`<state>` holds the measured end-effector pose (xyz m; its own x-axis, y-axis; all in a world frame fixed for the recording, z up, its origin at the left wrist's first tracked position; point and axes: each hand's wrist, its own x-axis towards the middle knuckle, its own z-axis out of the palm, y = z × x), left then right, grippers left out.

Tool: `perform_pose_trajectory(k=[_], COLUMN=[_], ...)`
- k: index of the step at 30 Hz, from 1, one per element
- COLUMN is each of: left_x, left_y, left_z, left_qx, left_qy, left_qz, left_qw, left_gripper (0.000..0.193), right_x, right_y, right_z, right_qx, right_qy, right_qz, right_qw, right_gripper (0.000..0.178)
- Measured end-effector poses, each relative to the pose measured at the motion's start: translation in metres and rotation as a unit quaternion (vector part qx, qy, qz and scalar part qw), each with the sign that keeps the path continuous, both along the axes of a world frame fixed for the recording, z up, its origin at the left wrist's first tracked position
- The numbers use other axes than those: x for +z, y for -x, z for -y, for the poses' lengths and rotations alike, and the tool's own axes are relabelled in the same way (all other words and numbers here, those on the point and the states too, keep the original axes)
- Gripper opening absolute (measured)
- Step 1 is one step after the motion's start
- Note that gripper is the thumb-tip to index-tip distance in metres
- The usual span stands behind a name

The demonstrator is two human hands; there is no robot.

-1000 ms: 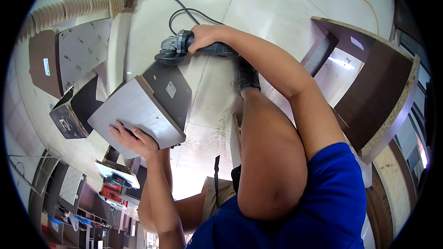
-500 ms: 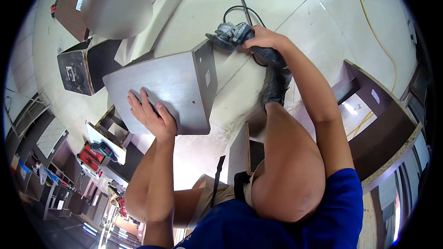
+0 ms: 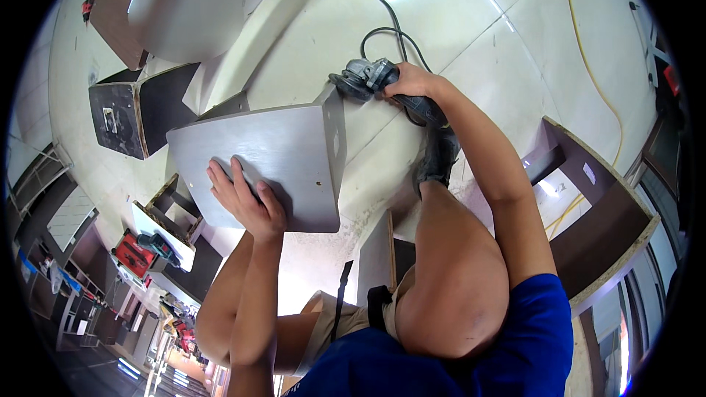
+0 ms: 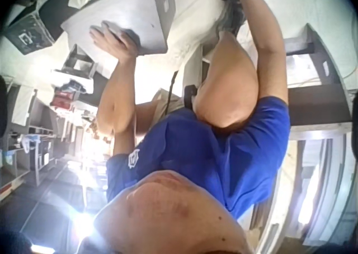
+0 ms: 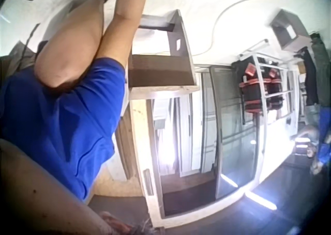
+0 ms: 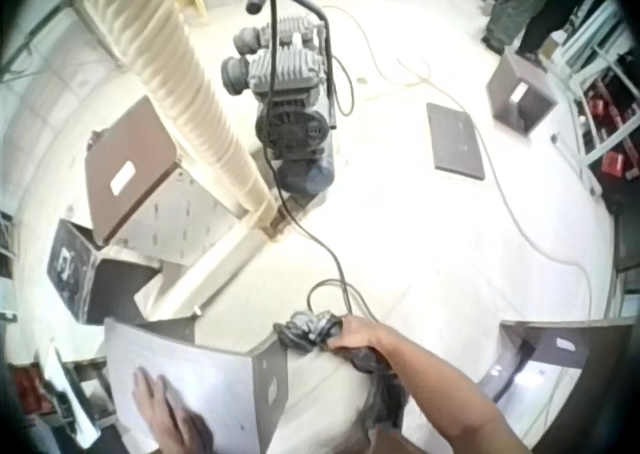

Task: The person uses an angle grinder to sand the edges and surfaces of a rectangular wooden board. They hold the board with one hand and operate the tool with the other, moving it along the edges and flat surfaces. The person repositions the board several times to access different areas.

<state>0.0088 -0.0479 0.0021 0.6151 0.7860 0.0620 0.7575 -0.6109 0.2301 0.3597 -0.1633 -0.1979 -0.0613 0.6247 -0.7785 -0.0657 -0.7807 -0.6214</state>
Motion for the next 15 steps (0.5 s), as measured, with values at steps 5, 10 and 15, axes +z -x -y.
perform_pose_trajectory(k=[5, 10, 15], left_x=[-0.001, 0.003, 0.005], left_y=[-0.001, 0.0, -0.003], left_z=[-0.003, -0.002, -0.002], left_qx=[-0.006, 0.007, 0.016], left_qy=[0.008, 0.013, 0.016], left_qz=[0.008, 0.005, -0.001], left_qw=[1.0, 1.0, 1.0], left_gripper=[0.054, 0.054, 0.055], right_x=[-0.016, 0.03, 0.004], right_y=[-0.001, 0.004, 0.012], right_z=[0.011, 0.012, 0.023], right_qx=[-0.007, -0.021, -0.032], right_qy=[-0.013, -0.063, -0.033], right_qz=[-0.013, -0.006, 0.01], right_qw=[1.0, 0.998, 0.999], right_gripper=[0.026, 0.027, 0.03])
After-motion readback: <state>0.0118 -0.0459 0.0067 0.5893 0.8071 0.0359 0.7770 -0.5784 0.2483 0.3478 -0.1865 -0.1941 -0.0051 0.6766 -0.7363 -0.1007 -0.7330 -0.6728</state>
